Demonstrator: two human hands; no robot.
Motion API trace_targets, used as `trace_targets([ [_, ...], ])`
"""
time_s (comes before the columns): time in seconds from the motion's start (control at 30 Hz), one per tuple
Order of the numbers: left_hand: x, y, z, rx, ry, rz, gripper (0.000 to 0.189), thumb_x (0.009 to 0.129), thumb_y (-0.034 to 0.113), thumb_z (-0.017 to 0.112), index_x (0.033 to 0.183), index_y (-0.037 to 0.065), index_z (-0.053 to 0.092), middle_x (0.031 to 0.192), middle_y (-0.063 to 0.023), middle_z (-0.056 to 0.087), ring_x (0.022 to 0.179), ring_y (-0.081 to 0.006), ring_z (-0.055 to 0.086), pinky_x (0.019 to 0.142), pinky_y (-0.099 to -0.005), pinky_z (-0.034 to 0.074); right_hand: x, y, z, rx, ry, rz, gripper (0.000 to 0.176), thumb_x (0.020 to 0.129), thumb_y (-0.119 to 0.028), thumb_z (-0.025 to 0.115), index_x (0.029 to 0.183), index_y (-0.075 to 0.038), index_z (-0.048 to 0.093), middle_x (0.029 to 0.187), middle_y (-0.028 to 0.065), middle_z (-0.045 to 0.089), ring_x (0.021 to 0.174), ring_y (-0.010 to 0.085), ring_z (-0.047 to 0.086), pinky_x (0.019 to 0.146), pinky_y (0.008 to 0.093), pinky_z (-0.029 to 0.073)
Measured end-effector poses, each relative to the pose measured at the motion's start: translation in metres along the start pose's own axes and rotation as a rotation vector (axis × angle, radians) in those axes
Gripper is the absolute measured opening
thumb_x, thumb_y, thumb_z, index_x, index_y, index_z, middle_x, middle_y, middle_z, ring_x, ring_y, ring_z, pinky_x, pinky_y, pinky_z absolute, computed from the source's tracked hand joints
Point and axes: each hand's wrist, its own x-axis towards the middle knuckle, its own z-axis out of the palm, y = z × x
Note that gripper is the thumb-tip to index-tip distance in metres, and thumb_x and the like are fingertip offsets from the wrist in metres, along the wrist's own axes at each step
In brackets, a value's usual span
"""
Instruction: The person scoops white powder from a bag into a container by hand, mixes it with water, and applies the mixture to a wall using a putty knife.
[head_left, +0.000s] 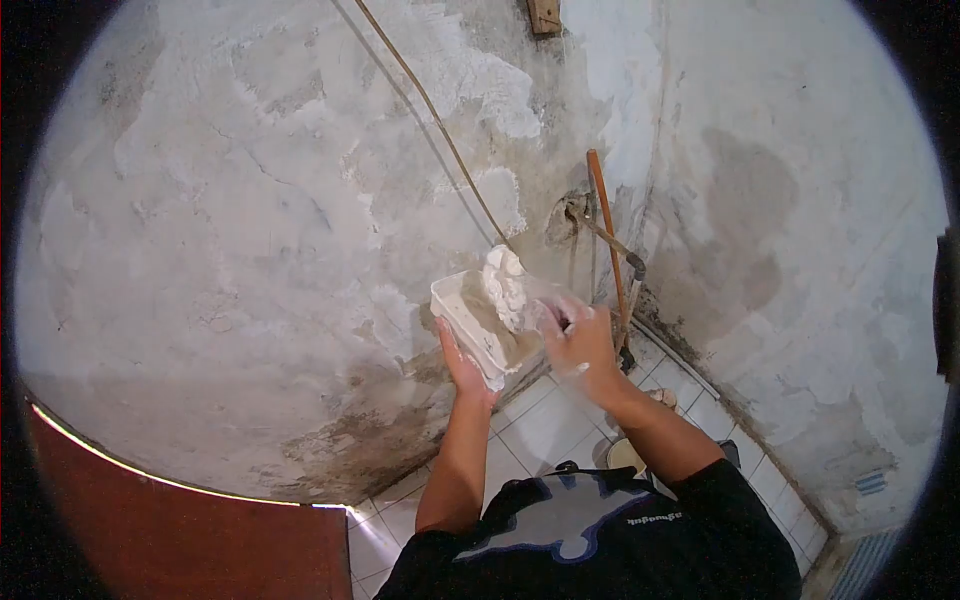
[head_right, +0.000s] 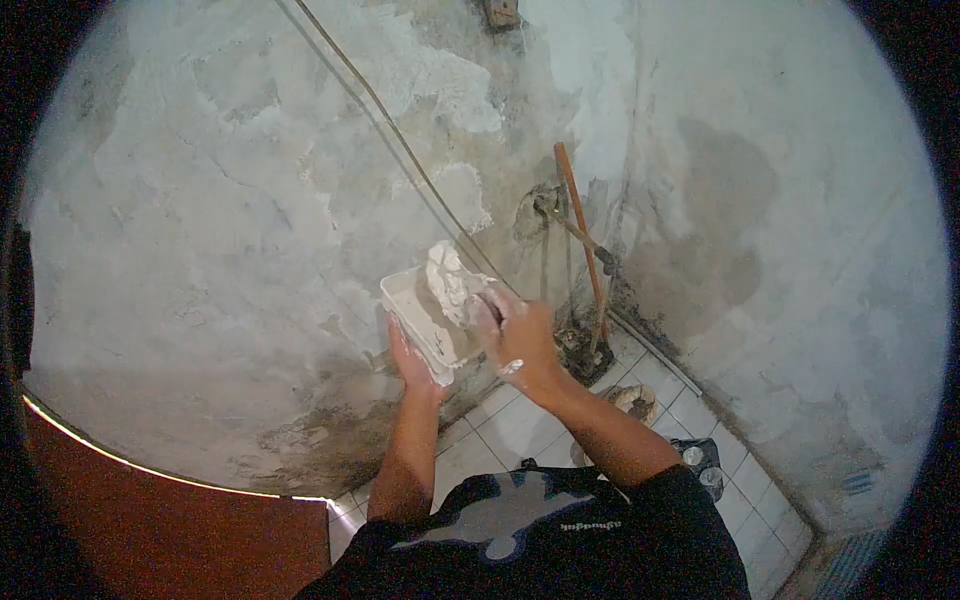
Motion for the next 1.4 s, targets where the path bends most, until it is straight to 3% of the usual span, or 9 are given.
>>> trace_targets([
  [0.13, 0.0, -0.016, 0.002, 0.124, 0.098, 0.126, 0.07, 0.099, 0.057, 0.031, 0.148, 0.007, 0.029, 0.145, -0.0128, 0.04, 0.131, -0.0294, 0.042, 0.109, -0.0415, 0.034, 0.018, 0.002, 0.003, -0.244, -0.275, -0.05, 0.019, 0.085, -0.013, 0.059, 0.098, 0.0, 0.065, 0.076, 0.0226, 0.063, 0.071, 0.0426, 0.061, 0.064, 0.0421, 0.05],
  [0.2, 0.006, -0.027, -0.011, 0.157, 0.094, 0.174, 0.071, 0.099, 0.058, 0.031, 0.148, 0.007, 0.028, 0.146, -0.013, 0.039, 0.132, -0.029, 0.041, 0.11, -0.0409, 0.033, 0.027, 0.003, 0.012, -0.283, -0.502, -0.055, 0.017, 0.086, -0.014, 0.055, 0.089, 0.0, 0.063, 0.074, 0.0239, 0.061, 0.071, 0.0463, 0.058, 0.064, 0.0487, 0.046],
  [0.27, 0.008, -0.032, -0.018, 0.234, 0.073, 0.191, 0.078, 0.099, 0.057, 0.034, 0.153, 0.008, 0.003, 0.154, -0.0137, 0.023, 0.14, -0.0292, 0.027, 0.115, -0.0393, 0.022, 0.029, 0.002, 0.017, -0.289, -0.515, -0.109, 0.018, 0.086, -0.016, 0.055, 0.087, 0.0, 0.062, 0.074, 0.0244, 0.06, 0.071, 0.0468, 0.057, 0.065, 0.0504, 0.045],
  [0.4, 0.002, -0.03, -0.009, 0.301, 0.166, 0.21, 0.076, 0.1, 0.052, 0.038, 0.152, 0.01, 0.004, 0.151, -0.0148, 0.025, 0.138, -0.0286, 0.03, 0.113, -0.0397, 0.025, 0.03, 0.014, 0.028, -0.201, -0.513, -0.178, 0.023, 0.088, -0.02, 0.053, 0.086, 0.001, 0.06, 0.076, 0.0268, 0.059, 0.075, 0.048, 0.056, 0.068, 0.0533, 0.044],
  [0.57, 0.007, -0.033, -0.009, 0.325, 0.188, 0.236, 0.057, 0.099, 0.043, 0.05, 0.138, 0.011, 0.024, 0.137, -0.0103, 0.037, 0.125, -0.0221, 0.038, 0.105, -0.0362, 0.031, 0.035, 0.021, 0.033, -0.184, -0.593, -0.291, 0.025, 0.089, -0.021, 0.052, 0.087, 0.003, 0.06, 0.078, 0.0274, 0.059, 0.078, 0.048, 0.056, 0.07, 0.0513, 0.045],
  [0.8, 0.004, -0.027, 0.005, 0.458, 0.26, 0.22, 0.053, 0.1, 0.041, 0.051, 0.134, 0.011, 0.024, 0.133, -0.0097, 0.038, 0.121, -0.0201, 0.039, 0.104, -0.0348, 0.032, 0.037, 0.013, 0.021, -0.045, -0.577, -0.19, 0.027, 0.09, -0.022, 0.051, 0.089, 0.003, 0.06, 0.082, 0.0272, 0.059, 0.081, 0.048, 0.055, 0.073, 0.0505, 0.043],
  [0.87, 0.002, -0.026, 0.01, 0.538, 0.238, 0.277, 0.071, 0.096, 0.05, 0.052, 0.142, 0.009, 0.018, 0.135, -0.0146, 0.039, 0.122, -0.0241, 0.041, 0.103, -0.0373, 0.035, 0.037, 0.012, 0.019, -0.034, -0.547, -0.222, 0.025, 0.088, -0.02, 0.053, 0.084, 0.004, 0.06, 0.078, 0.0276, 0.058, 0.077, 0.0481, 0.055, 0.072, 0.0512, 0.042],
  [1.33, 0.003, -0.033, 0.02, 0.506, 0.168, 0.283, 0.063, 0.098, 0.041, 0.055, 0.139, 0.01, 0.018, 0.129, -0.0144, 0.041, 0.117, -0.0222, 0.044, 0.098, -0.0355, 0.039, 0.047, 0.003, 0.004, -0.096, -0.525, -0.22, 0.027, 0.085, -0.018, 0.053, 0.074, 0.006, 0.059, 0.072, 0.0297, 0.058, 0.076, 0.0496, 0.056, 0.073, 0.0537, 0.043],
  [1.4, 0.001, -0.032, 0.025, 0.505, 0.179, 0.287, 0.061, 0.098, 0.04, 0.055, 0.138, 0.01, 0.019, 0.128, -0.0142, 0.041, 0.116, -0.0218, 0.044, 0.096, -0.0356, 0.04, 0.049, 0.007, 0.007, -0.138, -0.486, -0.255, 0.024, 0.085, -0.018, 0.053, 0.077, 0.004, 0.059, 0.071, 0.0269, 0.056, 0.072, 0.0482, 0.054, 0.066, 0.0507, 0.042],
])
